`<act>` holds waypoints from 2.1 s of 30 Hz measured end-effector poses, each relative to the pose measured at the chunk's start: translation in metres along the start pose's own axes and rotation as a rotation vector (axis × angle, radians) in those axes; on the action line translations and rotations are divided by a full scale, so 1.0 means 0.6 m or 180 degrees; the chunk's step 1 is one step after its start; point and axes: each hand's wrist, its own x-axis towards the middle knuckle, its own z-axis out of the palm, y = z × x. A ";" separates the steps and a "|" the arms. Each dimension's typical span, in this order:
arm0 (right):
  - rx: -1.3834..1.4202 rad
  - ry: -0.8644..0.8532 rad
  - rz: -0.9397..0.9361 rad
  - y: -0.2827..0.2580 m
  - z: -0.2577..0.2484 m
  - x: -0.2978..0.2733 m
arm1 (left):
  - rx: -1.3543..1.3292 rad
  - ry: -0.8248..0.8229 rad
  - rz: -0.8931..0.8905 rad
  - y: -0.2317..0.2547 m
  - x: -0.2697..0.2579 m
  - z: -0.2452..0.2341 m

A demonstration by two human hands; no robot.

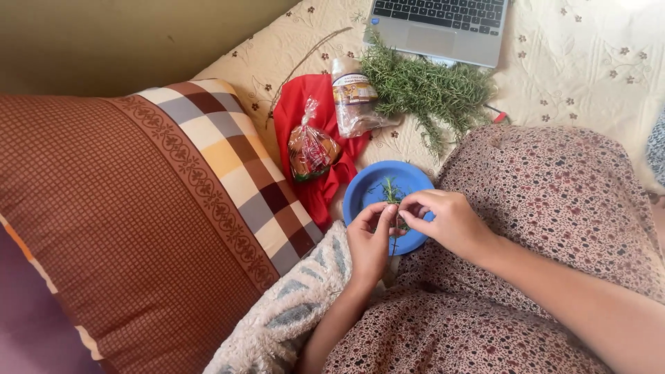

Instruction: A person is sitting on a mattress and picking individual leaves from herb stems, placing them into a small blue bowl.

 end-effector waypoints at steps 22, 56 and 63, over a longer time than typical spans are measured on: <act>0.0882 -0.0019 0.0538 0.010 -0.003 -0.001 | -0.0158 -0.0109 -0.0209 -0.017 0.008 -0.006; 0.0634 -0.0011 0.0382 0.016 -0.014 -0.002 | -0.0228 -0.0227 -0.0483 -0.011 0.001 0.006; 0.0850 -0.0168 0.0332 0.005 -0.016 -0.006 | -0.0817 -0.0108 -0.0916 -0.026 0.013 -0.004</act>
